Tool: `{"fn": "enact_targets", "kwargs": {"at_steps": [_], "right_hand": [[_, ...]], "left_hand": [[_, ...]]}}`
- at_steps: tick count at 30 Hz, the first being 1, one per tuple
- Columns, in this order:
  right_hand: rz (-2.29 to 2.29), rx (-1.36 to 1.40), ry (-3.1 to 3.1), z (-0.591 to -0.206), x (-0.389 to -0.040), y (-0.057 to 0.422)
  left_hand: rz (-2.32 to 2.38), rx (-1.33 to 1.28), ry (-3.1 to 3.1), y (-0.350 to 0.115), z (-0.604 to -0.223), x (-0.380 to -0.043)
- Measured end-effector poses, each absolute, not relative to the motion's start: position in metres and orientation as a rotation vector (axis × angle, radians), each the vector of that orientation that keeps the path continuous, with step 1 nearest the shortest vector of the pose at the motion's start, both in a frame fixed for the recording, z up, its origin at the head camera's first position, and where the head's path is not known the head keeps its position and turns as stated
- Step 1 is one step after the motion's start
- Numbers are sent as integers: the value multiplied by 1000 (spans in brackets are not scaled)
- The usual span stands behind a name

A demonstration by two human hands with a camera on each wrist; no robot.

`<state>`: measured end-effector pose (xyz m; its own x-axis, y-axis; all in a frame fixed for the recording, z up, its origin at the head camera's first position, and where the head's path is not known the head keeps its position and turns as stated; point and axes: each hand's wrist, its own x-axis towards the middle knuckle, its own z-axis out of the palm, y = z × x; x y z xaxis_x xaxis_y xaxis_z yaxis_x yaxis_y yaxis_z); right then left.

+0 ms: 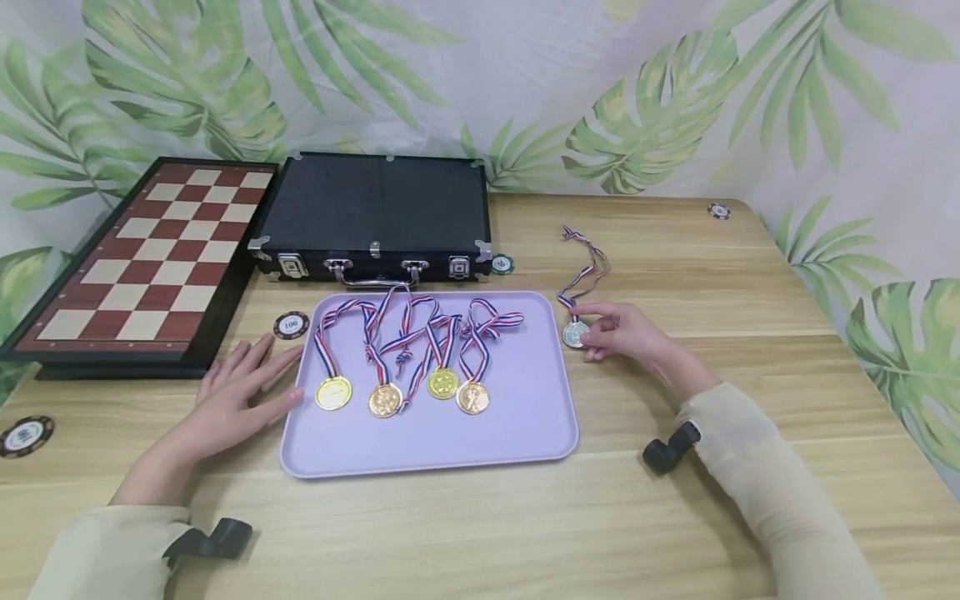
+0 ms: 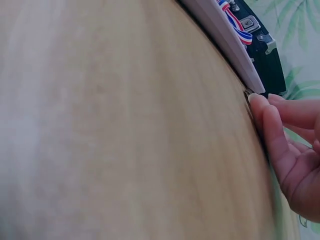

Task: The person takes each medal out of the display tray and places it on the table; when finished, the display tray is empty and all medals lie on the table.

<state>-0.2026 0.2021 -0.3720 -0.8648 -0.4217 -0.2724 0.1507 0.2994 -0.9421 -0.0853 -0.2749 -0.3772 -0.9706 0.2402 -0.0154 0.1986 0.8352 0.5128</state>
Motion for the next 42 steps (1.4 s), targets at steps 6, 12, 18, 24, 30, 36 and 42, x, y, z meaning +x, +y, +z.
{"fn": "enact_targets", "kwargs": {"at_steps": [6,12,18,24,30,36,42], "right_hand": [[-1437,-327,2200,-370,-203,207],[-1485,-503,2295,-351,-189,188],[-1345,-815,2399,-337,-157,136],[-1220,-952,2440,-349,-137,100],[-1144,-889,2639,-372,-127,87],[-989,-907,2769,-382,-118,82],[-927,-957,2754,-379,-115,82]], "left_hand": [[802,362,2935,-275,-376,-87],[805,358,2933,-275,-375,-86],[799,345,2930,-274,-376,-86],[799,338,2930,-274,-375,-87],[799,345,2930,-274,-375,-88],[799,345,2931,-274,-375,-86],[798,335,2929,-274,-376,-84]]}}
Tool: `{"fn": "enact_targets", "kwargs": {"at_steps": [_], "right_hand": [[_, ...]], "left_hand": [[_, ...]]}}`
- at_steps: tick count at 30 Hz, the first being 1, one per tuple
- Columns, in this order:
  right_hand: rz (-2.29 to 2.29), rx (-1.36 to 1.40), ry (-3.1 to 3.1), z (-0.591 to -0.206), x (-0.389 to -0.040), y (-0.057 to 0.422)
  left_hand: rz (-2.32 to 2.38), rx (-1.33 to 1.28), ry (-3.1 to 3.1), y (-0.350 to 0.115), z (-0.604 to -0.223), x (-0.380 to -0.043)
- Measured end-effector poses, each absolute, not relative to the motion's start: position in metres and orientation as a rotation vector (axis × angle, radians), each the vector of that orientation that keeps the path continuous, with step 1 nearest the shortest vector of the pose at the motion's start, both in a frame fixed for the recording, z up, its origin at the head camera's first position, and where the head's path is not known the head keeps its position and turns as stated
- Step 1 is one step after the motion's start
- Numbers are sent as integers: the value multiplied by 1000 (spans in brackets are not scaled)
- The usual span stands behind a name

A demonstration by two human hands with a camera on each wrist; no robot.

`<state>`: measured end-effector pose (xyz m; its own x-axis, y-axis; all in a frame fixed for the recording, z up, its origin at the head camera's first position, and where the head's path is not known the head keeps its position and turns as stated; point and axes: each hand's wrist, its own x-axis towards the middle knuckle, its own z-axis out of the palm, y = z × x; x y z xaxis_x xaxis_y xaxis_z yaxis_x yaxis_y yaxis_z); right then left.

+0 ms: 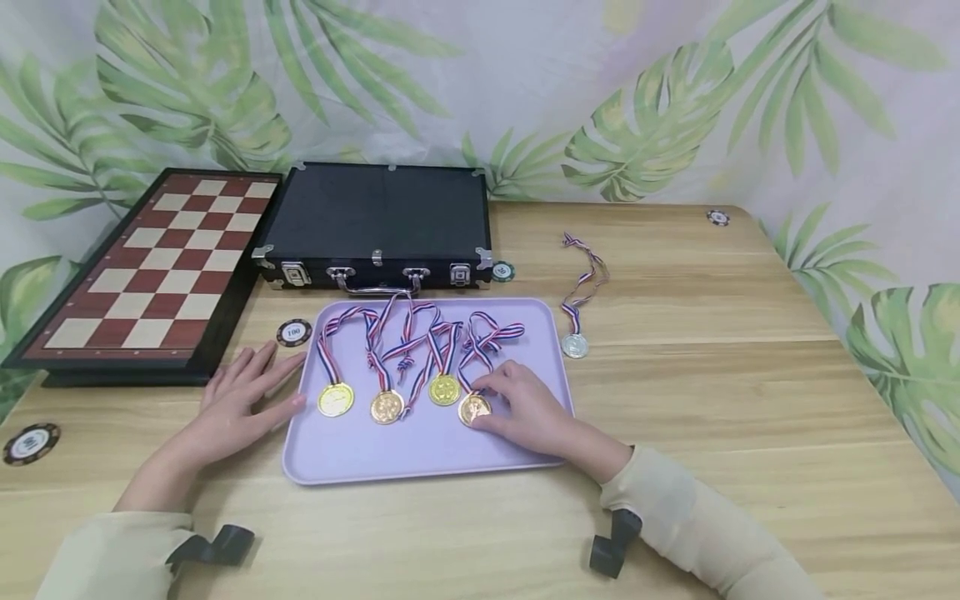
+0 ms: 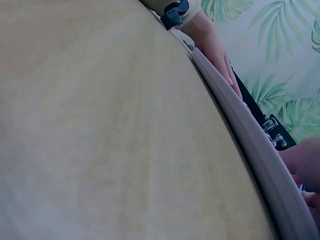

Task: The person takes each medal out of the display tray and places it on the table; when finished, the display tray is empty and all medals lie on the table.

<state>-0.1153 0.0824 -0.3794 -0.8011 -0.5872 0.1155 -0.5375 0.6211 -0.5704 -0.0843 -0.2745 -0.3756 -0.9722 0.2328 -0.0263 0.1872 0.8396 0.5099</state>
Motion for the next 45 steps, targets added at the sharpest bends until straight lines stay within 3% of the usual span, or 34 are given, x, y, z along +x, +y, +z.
{"fn": "enact_targets", "kwargs": {"at_steps": [15,23,31,45], "right_hand": [[-1074,-1077,2593,-377,-115,89],[-1623,-803,2050,-373,-124,108],[-1860,-562,1845,-340,-136,138],[-2109,-653,1806,-273,-163,208]], "left_hand": [[808,355,2943,-274,-376,-84],[795,352,2960,-273,-379,-84],[796,341,2957,-274,-378,-84],[818,357,2950,-275,-379,-82]]}}
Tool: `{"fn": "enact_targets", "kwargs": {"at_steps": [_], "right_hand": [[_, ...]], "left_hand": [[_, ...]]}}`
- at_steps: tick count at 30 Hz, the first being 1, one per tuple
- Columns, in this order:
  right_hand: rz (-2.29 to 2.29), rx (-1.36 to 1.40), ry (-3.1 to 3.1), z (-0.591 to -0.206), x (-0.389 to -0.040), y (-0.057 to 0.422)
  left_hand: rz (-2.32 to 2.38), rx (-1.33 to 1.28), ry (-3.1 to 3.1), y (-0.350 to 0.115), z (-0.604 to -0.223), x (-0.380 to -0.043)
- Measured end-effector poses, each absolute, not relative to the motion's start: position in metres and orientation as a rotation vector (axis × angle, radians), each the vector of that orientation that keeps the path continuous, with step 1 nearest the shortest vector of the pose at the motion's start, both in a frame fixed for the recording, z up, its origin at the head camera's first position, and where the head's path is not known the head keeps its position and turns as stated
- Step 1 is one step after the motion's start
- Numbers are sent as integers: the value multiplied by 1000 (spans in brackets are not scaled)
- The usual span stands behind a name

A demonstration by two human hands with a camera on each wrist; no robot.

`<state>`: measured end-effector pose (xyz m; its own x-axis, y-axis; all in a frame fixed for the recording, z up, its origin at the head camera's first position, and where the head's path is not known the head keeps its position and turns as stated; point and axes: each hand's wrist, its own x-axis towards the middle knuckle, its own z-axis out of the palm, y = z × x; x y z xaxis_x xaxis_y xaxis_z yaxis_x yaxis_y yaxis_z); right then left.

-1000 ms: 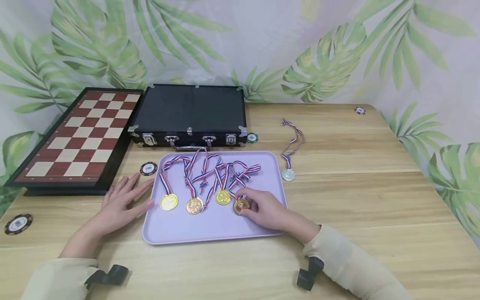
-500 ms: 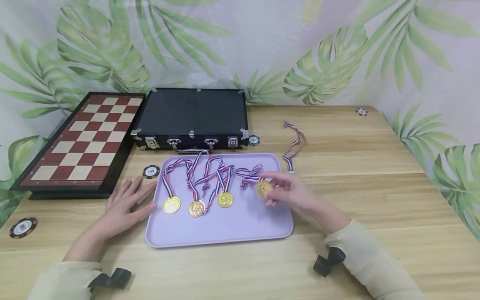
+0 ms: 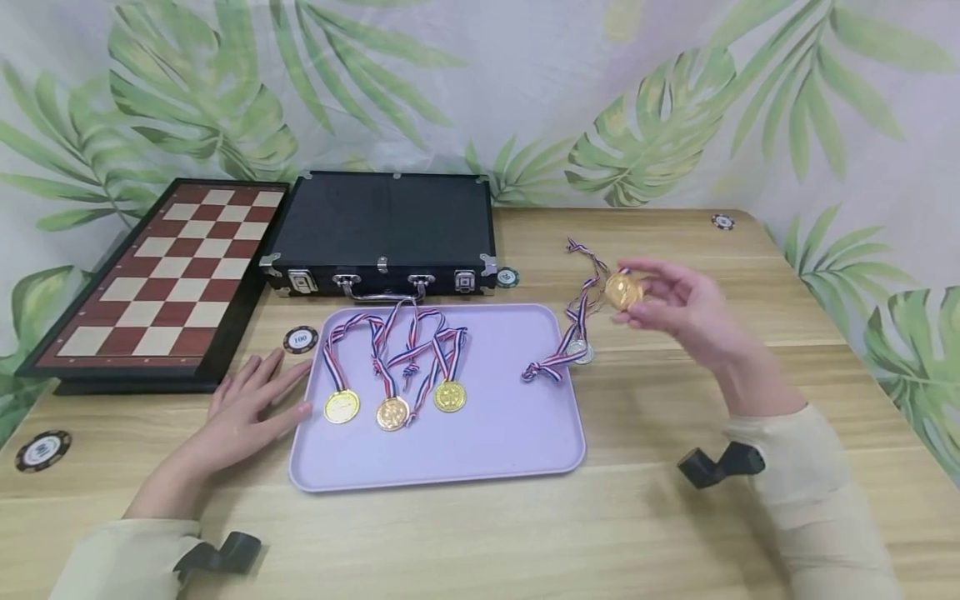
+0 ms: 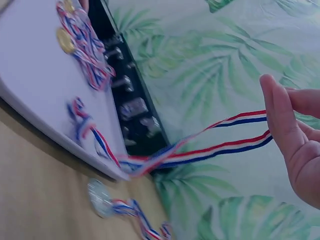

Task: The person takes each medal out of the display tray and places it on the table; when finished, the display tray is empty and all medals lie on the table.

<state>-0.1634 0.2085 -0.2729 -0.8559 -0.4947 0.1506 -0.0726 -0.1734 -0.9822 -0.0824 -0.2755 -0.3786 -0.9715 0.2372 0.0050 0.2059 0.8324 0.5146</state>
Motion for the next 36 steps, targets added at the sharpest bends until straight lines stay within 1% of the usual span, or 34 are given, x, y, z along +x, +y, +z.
{"fn": "enact_targets", "kwargs": {"at_steps": [5,14,18,21,24,30,36], "right_hand": [[-2174,-571,1831,-244,-191,223],[-2369,-235,1798,-196,-253,228],[-2407,-65,1833,-188,-274,228],[-2320,1,1904,-201,-282,229],[-2194,24,1960,-227,-279,234],[-2102,-39,1943,-285,-258,240],[-1926,-109,1986,-325,-234,244]], "left_hand": [[830,358,2945,-276,-378,-81],[824,354,2935,-275,-380,-81],[830,357,2935,-274,-380,-81],[833,358,2939,-273,-380,-81],[834,362,2940,-273,-379,-82],[836,370,2951,-273,-378,-83],[833,361,2948,-274,-377,-82]]}}
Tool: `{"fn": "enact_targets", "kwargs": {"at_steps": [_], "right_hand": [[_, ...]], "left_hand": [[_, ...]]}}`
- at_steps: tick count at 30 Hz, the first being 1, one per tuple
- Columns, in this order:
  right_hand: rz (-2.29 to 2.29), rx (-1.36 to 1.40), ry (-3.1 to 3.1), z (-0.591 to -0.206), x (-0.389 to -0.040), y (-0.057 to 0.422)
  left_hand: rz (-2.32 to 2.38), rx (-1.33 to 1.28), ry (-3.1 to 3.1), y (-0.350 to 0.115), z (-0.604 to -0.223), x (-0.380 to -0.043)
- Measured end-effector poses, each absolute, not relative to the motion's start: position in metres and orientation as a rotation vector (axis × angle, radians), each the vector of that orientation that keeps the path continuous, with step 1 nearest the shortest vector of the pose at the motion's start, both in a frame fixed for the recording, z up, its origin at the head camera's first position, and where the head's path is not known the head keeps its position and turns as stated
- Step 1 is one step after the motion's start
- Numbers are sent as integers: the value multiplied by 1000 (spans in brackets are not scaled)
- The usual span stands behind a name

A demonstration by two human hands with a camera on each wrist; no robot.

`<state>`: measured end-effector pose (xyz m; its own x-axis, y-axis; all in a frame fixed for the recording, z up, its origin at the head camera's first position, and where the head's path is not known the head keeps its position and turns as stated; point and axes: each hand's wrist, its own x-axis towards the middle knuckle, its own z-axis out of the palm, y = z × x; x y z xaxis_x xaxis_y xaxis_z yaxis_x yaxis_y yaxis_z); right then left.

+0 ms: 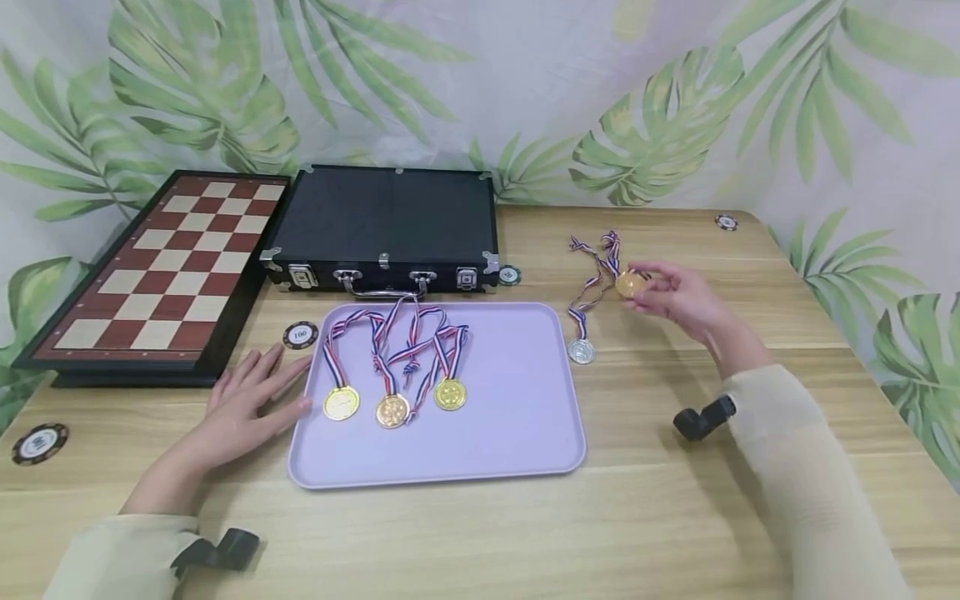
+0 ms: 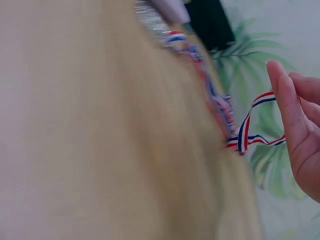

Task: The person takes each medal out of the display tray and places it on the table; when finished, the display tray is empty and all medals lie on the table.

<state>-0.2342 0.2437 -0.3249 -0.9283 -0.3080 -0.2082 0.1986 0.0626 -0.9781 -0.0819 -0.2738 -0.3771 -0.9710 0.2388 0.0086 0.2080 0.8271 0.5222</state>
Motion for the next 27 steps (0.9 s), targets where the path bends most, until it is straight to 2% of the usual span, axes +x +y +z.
{"fn": "enact_targets", "kwargs": {"at_steps": [14,27], "right_hand": [[-1659,-197,2036,-366,-208,250],[-1368,-331,2145,-370,-204,254]], "left_hand": [[829,358,2945,-274,-379,-81],[814,355,2944,-275,-378,-83]]}}
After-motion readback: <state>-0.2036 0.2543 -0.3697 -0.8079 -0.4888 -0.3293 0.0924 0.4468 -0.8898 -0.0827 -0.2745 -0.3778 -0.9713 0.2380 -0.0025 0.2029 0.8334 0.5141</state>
